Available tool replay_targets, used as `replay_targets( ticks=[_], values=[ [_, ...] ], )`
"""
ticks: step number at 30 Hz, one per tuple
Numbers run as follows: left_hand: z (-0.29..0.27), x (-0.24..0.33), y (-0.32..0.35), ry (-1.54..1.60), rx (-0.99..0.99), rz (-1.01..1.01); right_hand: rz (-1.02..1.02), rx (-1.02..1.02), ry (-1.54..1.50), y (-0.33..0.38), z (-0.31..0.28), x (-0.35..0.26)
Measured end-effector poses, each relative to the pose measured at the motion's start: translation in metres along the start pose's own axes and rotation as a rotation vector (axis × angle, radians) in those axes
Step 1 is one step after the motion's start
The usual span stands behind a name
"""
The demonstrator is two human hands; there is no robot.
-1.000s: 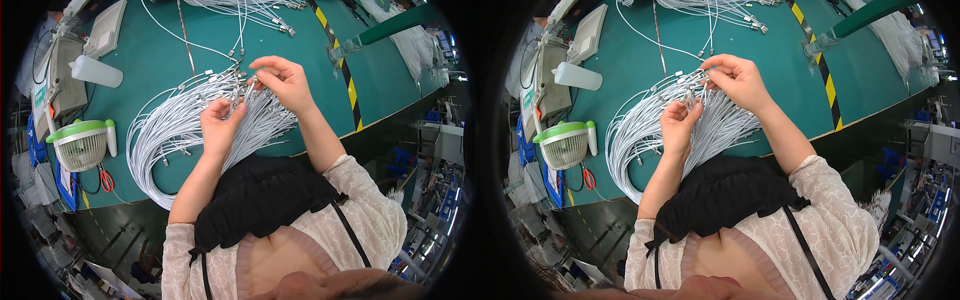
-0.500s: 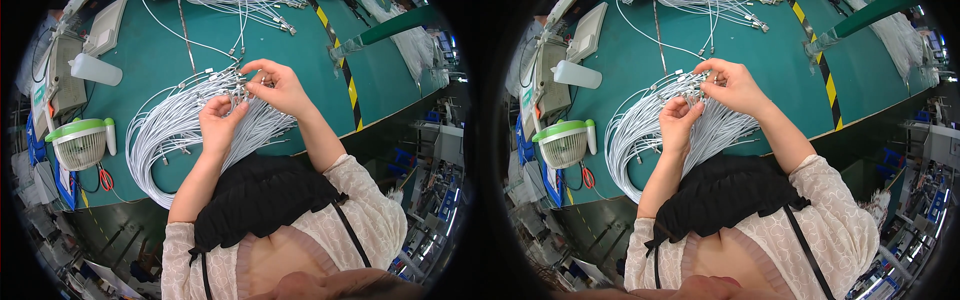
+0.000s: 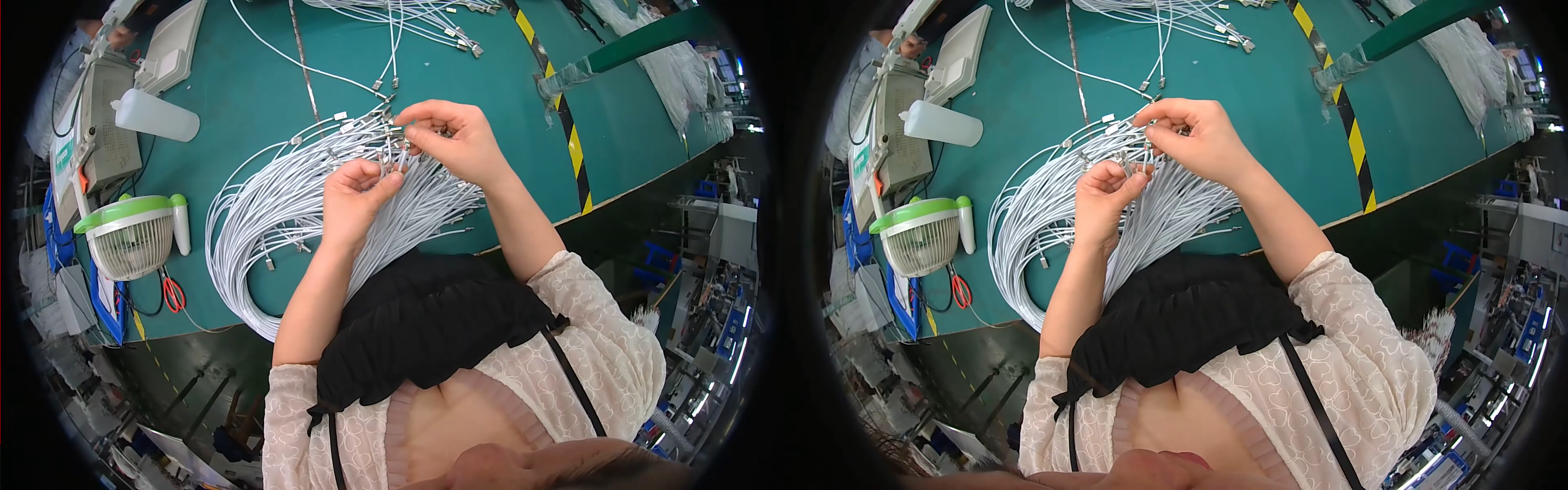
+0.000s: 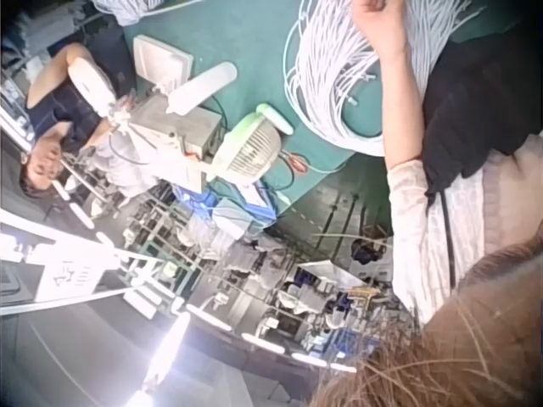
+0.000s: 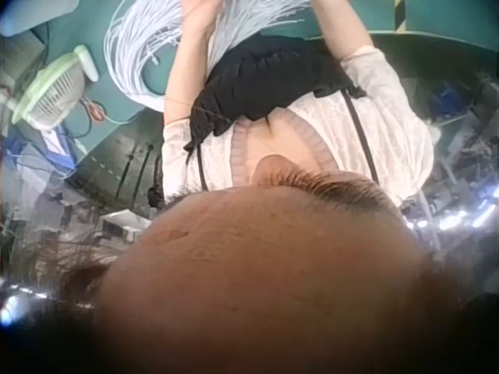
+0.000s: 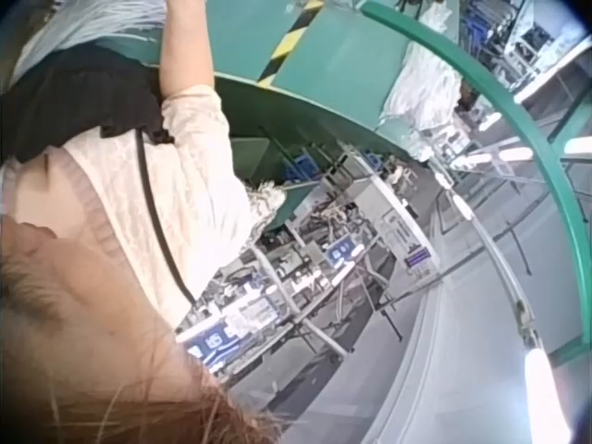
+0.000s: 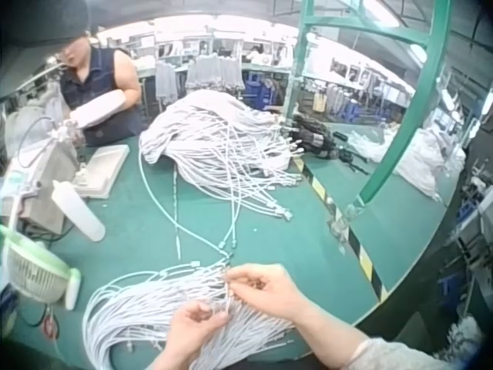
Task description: The person assembles bundles of electrical cables and white wires at a production workbench, inspecting them with a magnifying glass and applying glue with a hot glue gun.
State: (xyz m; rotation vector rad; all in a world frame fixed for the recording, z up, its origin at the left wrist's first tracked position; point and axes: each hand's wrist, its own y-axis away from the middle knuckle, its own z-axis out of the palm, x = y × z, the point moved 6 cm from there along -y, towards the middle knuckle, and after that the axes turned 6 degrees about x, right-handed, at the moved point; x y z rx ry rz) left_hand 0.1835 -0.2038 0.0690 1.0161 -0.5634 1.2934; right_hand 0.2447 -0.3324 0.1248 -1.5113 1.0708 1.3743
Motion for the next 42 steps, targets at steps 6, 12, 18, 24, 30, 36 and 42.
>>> replay_targets(
  ticks=[6,12,18,24,30,36,42],
  values=[
    [-0.008,-0.005,-0.008,-0.142,-0.001,-0.020,-0.057,-0.098,0.181,0.000,-0.004,0.004],
    [-0.018,-0.007,-0.011,-0.229,0.084,0.042,-0.275,-0.117,0.508,0.005,0.007,0.000],
    [-0.007,-0.008,-0.003,-0.064,-0.088,-0.017,-0.462,-0.185,0.480,0.010,0.020,-0.011],
    [-0.008,-0.012,0.002,-0.187,-0.067,-0.002,-0.023,-0.181,0.272,0.012,0.012,0.003],
    [-0.016,-0.007,0.003,0.007,0.087,0.070,0.099,-0.156,0.142,0.008,0.006,0.013],
    [-0.022,-0.002,-0.004,-0.014,0.126,0.127,0.055,-0.145,0.154,-0.002,0.013,0.010],
    [-0.018,-0.009,-0.009,-0.360,0.147,0.198,-0.083,-0.029,0.221,0.003,0.007,0.003]
  ],
)
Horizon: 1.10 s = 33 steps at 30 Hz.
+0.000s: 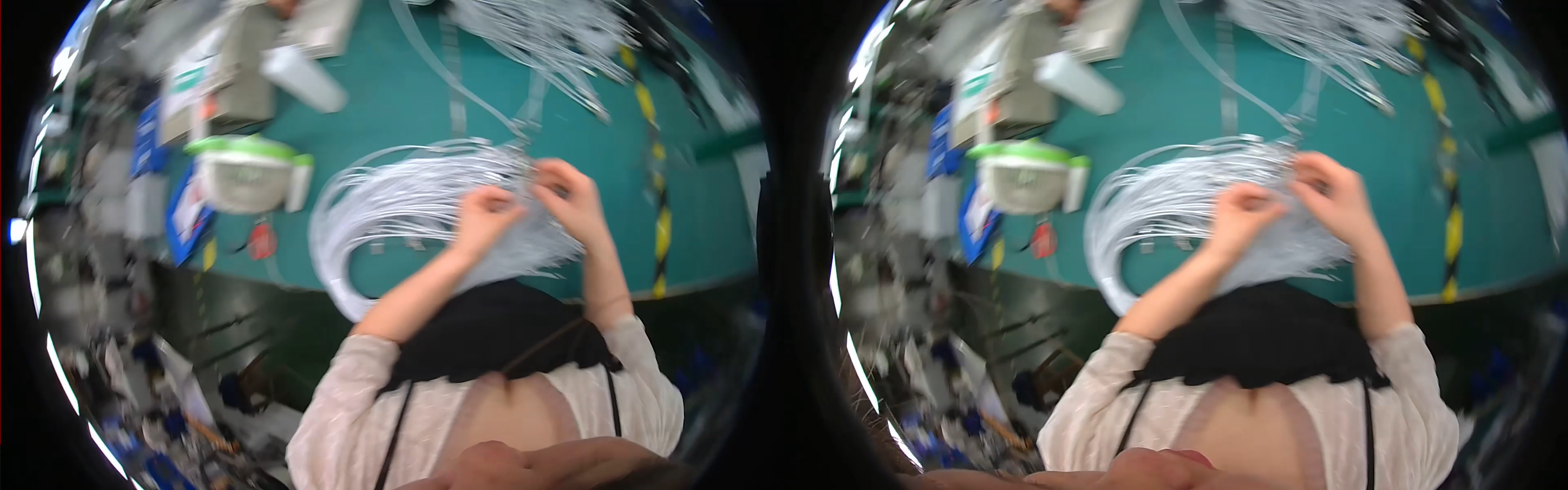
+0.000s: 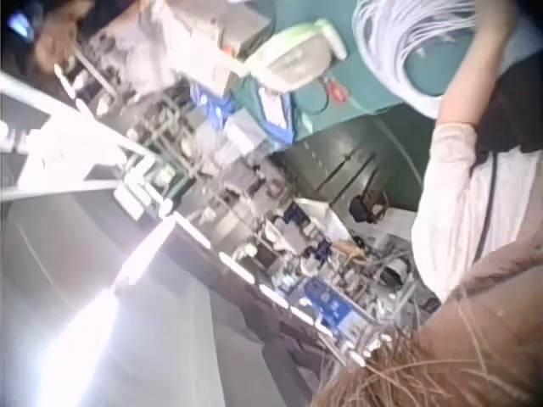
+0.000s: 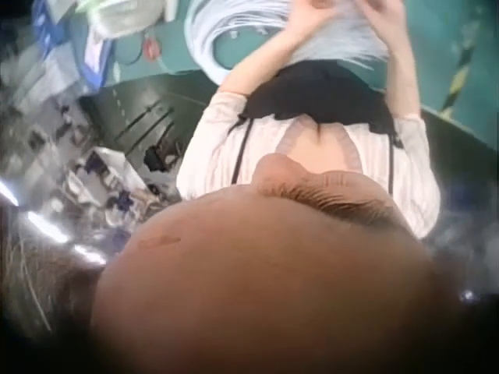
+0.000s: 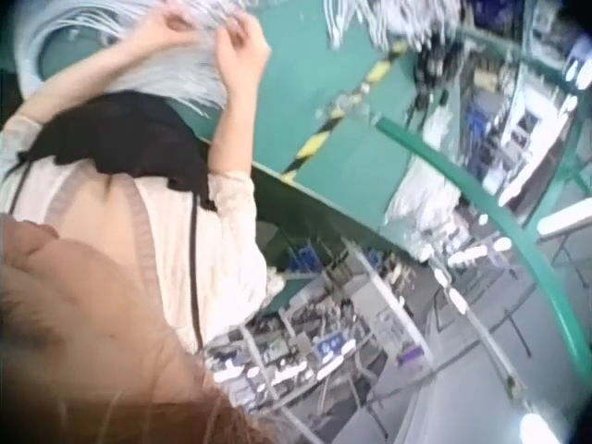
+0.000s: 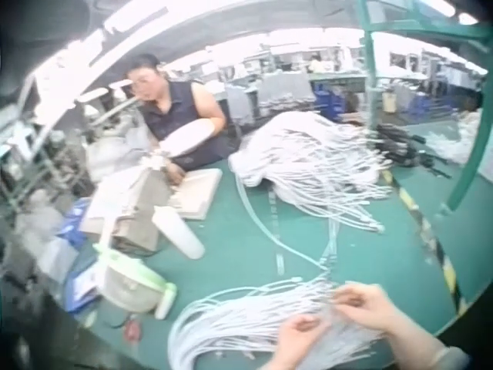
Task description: The person assembles bundles of electrical cables and white wires at a production workbench, inspecting them with a magnifying glass and applying glue with a hot glue gun.
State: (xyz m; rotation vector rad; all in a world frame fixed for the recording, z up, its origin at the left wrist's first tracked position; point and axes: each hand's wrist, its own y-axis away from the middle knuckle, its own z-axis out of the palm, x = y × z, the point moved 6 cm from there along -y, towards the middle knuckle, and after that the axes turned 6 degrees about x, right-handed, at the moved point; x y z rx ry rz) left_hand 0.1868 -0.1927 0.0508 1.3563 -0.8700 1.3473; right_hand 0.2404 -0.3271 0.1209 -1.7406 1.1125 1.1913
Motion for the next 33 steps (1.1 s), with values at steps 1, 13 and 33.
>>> replay_targets(
  ticks=[1,13,33],
  values=[
    [-0.001,-0.011,0.001,-0.016,0.012,0.039,0.039,0.012,-0.042,0.002,0.003,0.003],
    [0.012,0.008,0.013,0.355,-0.032,0.011,0.010,0.012,-0.070,0.008,0.008,-0.004],
    [0.010,-0.006,0.012,0.109,0.047,0.124,0.008,0.030,0.021,0.013,0.006,-0.003]
  ],
)
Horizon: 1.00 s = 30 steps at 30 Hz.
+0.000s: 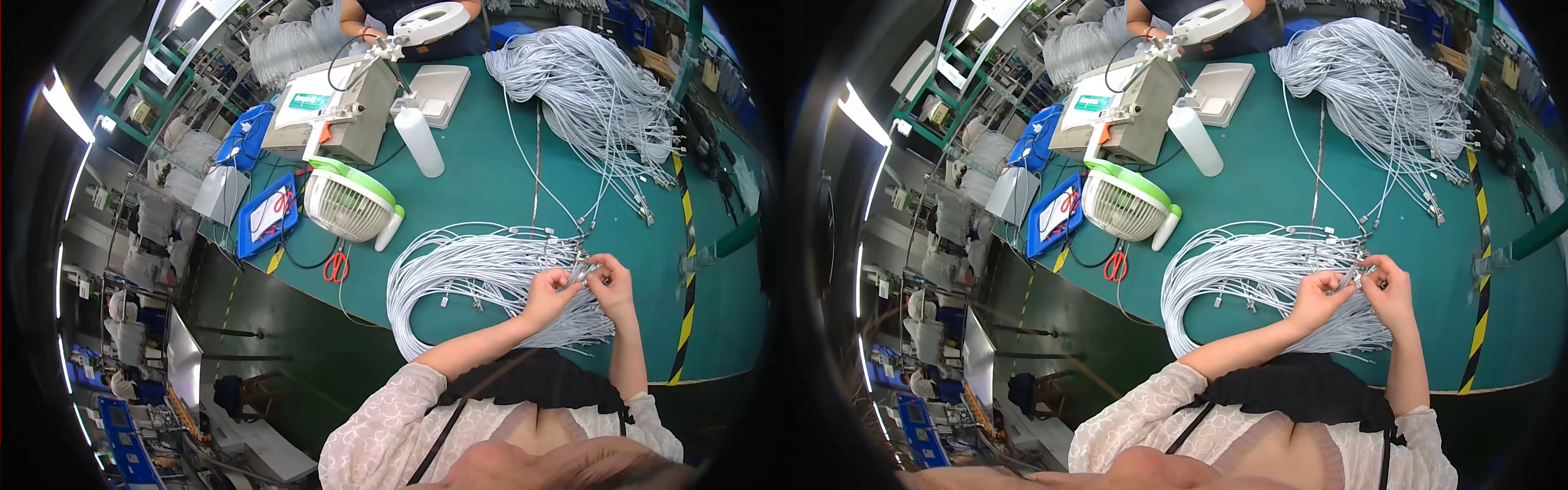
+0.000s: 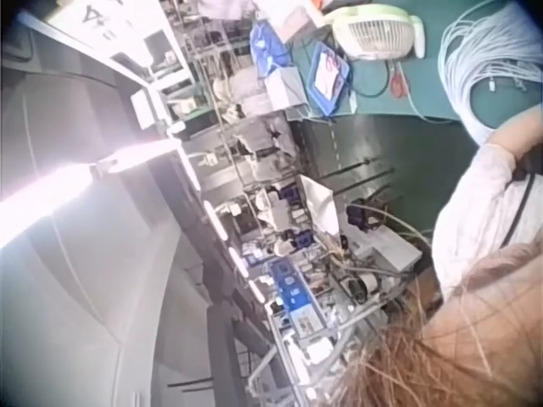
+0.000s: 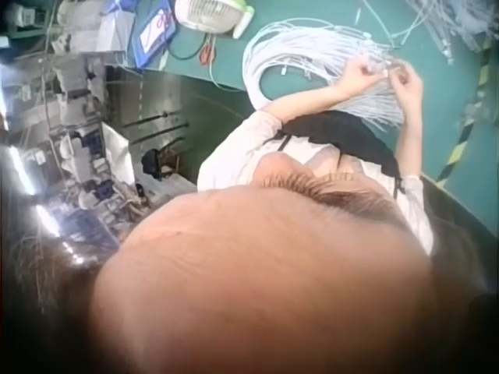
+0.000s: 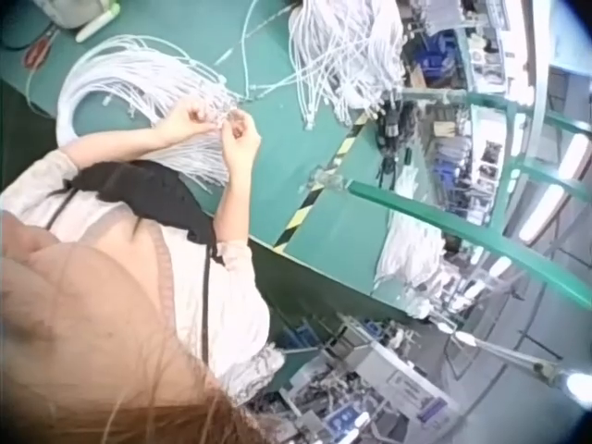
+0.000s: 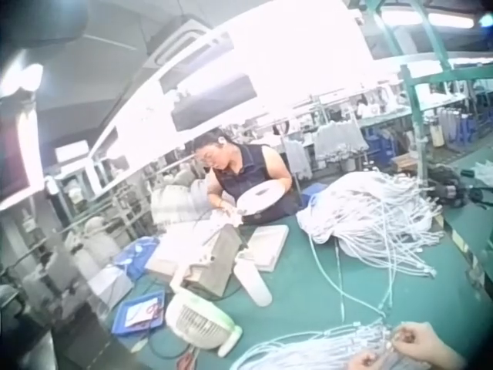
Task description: The person assembles bundles of electrical cables and white wires at a production workbench, inspecting them with a magnifying glass and applying glue with a hot glue gun.
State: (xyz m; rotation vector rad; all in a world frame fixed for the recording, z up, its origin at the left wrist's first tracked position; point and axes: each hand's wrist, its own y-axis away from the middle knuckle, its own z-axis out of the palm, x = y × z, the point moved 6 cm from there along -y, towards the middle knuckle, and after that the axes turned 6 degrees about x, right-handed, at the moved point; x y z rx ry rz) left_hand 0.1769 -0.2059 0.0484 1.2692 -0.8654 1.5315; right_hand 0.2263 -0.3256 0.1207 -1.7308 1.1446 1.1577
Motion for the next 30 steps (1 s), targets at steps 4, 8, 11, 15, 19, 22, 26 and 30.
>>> replay_targets(
  ticks=[4,8,11,15,19,22,26,30],
  values=[
    [-0.002,0.005,0.002,-0.073,0.020,0.116,0.005,0.012,0.004,0.001,0.000,0.005],
    [-0.002,0.012,0.002,-0.089,0.030,0.142,0.030,0.004,-0.020,-0.002,0.002,0.008],
    [-0.003,0.017,0.000,-0.103,0.029,0.103,0.055,0.008,-0.039,-0.001,0.001,0.007],
    [-0.007,0.006,-0.006,-0.076,0.010,0.101,0.066,0.026,-0.068,-0.001,-0.001,0.012],
    [-0.003,0.006,-0.002,-0.043,0.011,0.021,0.053,0.054,-0.091,-0.006,-0.001,0.020],
    [-0.005,0.012,-0.004,-0.071,0.008,0.064,0.066,0.082,-0.104,-0.001,-0.002,0.021],
    [-0.003,0.008,-0.003,-0.054,0.004,0.079,0.069,0.063,-0.151,-0.005,0.000,0.021],
    [-0.001,0.007,-0.003,-0.051,0.015,0.113,0.076,0.051,-0.146,-0.003,-0.003,0.026]
  ],
)
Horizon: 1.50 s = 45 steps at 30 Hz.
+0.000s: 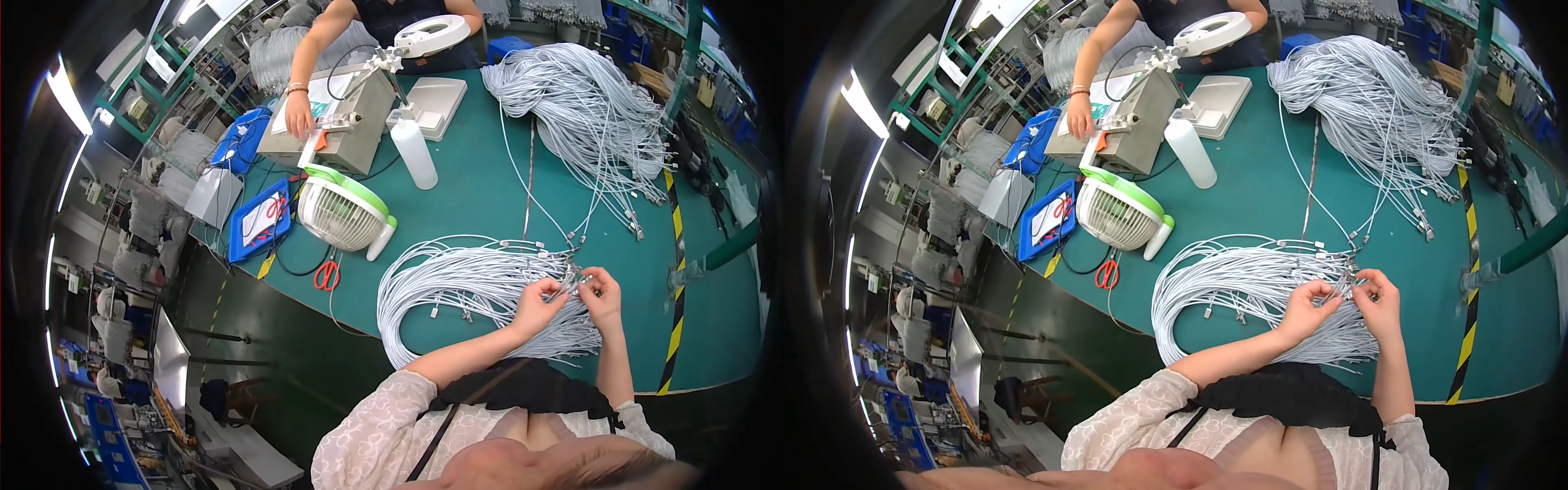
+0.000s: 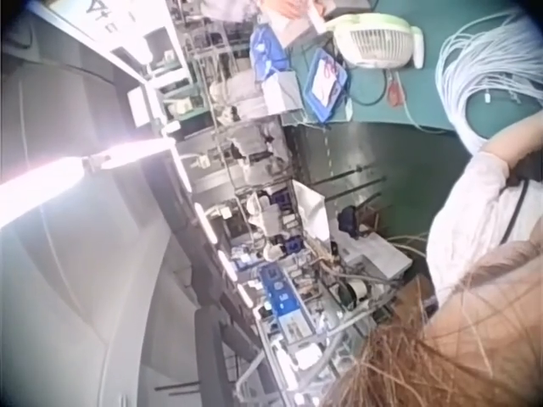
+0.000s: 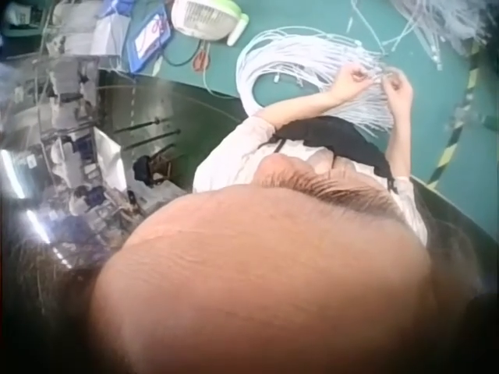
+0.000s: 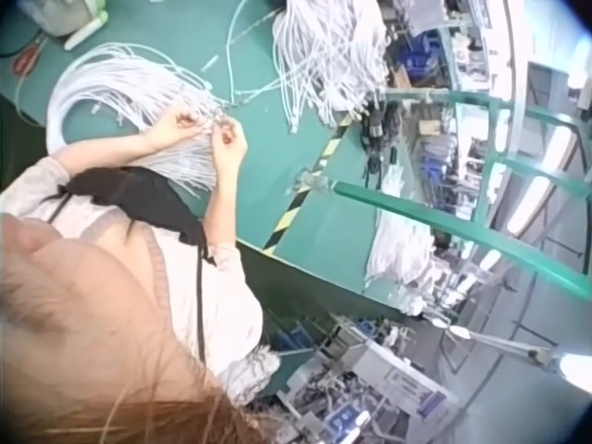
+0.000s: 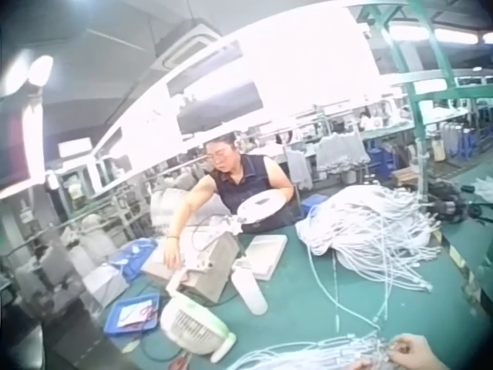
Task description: The person assembles bundles of electrical cables and white wires at a production workbench, inspecting them with a magnifying glass and applying glue with a hot glue gun.
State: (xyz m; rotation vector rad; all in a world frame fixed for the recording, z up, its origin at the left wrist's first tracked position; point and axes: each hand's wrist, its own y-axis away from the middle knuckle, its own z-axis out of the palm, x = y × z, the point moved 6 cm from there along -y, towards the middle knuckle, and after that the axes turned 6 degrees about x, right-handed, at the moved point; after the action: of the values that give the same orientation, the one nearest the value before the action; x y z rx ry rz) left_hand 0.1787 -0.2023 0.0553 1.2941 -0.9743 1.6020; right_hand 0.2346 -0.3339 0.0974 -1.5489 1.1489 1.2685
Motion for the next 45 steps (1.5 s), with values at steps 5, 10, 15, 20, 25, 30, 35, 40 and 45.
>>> replay_targets(
  ticks=[5,10,15,20,25,30,35,40,45],
  values=[
    [0.004,-0.009,0.008,-0.009,-0.011,-0.067,-0.001,0.006,-0.003,0.006,-0.005,0.009],
    [-0.009,-0.027,0.004,0.078,0.039,-0.093,0.082,0.058,-0.026,0.004,-0.002,-0.002],
    [-0.013,0.005,0.003,0.300,0.073,-0.258,0.036,0.043,-0.149,0.001,0.000,-0.002],
    [-0.008,0.008,0.004,0.306,0.046,-0.337,0.068,0.021,-0.233,0.002,-0.005,-0.006],
    [-0.005,0.011,0.008,0.342,0.016,-0.334,0.008,-0.022,-0.082,0.004,-0.009,-0.018],
    [-0.004,0.013,0.007,0.305,0.023,-0.287,-0.122,0.003,-0.024,0.001,-0.006,-0.032],
    [-0.005,0.015,0.008,0.233,0.022,-0.240,-0.077,-0.016,-0.032,-0.001,-0.001,-0.035],
    [-0.004,0.022,0.009,0.194,0.050,-0.228,-0.007,-0.034,-0.219,-0.003,-0.002,-0.025],
    [-0.004,0.026,0.010,0.435,0.170,-0.331,0.025,-0.033,-0.245,-0.002,-0.003,-0.024]
  ],
)
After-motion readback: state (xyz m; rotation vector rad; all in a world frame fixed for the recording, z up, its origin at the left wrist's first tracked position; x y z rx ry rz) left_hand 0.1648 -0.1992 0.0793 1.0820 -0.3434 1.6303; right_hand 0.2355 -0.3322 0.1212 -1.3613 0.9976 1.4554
